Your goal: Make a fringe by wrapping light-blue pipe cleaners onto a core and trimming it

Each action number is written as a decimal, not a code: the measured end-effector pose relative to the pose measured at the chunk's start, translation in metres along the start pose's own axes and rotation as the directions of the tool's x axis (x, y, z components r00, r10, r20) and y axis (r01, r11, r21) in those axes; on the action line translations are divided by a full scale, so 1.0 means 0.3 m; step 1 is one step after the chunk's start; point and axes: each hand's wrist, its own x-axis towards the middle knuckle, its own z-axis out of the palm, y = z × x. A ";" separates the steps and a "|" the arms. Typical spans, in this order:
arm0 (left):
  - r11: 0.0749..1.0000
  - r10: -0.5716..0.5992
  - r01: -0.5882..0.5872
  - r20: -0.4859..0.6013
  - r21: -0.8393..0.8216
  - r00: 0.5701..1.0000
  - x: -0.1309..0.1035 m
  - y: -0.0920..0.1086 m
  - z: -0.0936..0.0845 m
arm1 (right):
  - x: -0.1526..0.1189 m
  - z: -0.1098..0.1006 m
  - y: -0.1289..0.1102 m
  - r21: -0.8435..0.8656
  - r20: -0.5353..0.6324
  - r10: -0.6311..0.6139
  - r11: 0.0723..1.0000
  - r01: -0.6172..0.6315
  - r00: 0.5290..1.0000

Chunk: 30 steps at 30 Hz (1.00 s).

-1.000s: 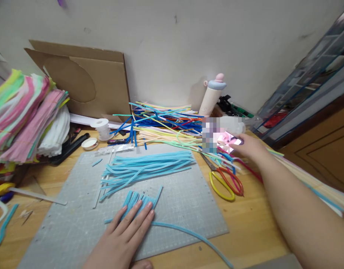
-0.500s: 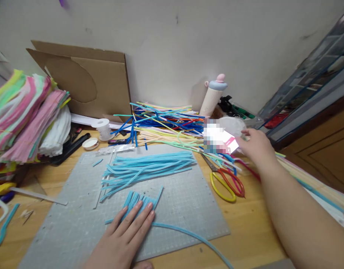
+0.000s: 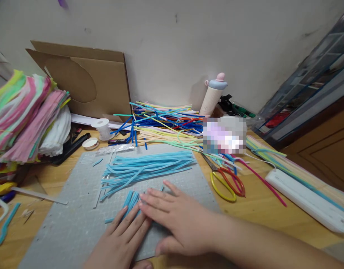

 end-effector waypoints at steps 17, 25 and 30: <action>0.997 -0.053 0.056 0.066 -0.047 0.996 0.001 0.001 -0.018 | 0.014 0.019 0.029 0.022 -0.070 -0.011 1.000 0.012 0.997; 0.995 -0.054 0.064 0.132 -0.074 0.990 0.006 -0.003 -0.021 | -0.231 -0.172 0.340 -0.058 -0.822 0.435 0.578 -0.814 0.367; 0.996 -0.060 0.069 0.147 -0.061 0.987 0.008 0.000 -0.019 | -0.386 -0.167 0.503 -0.082 -0.749 0.577 0.407 -0.910 0.325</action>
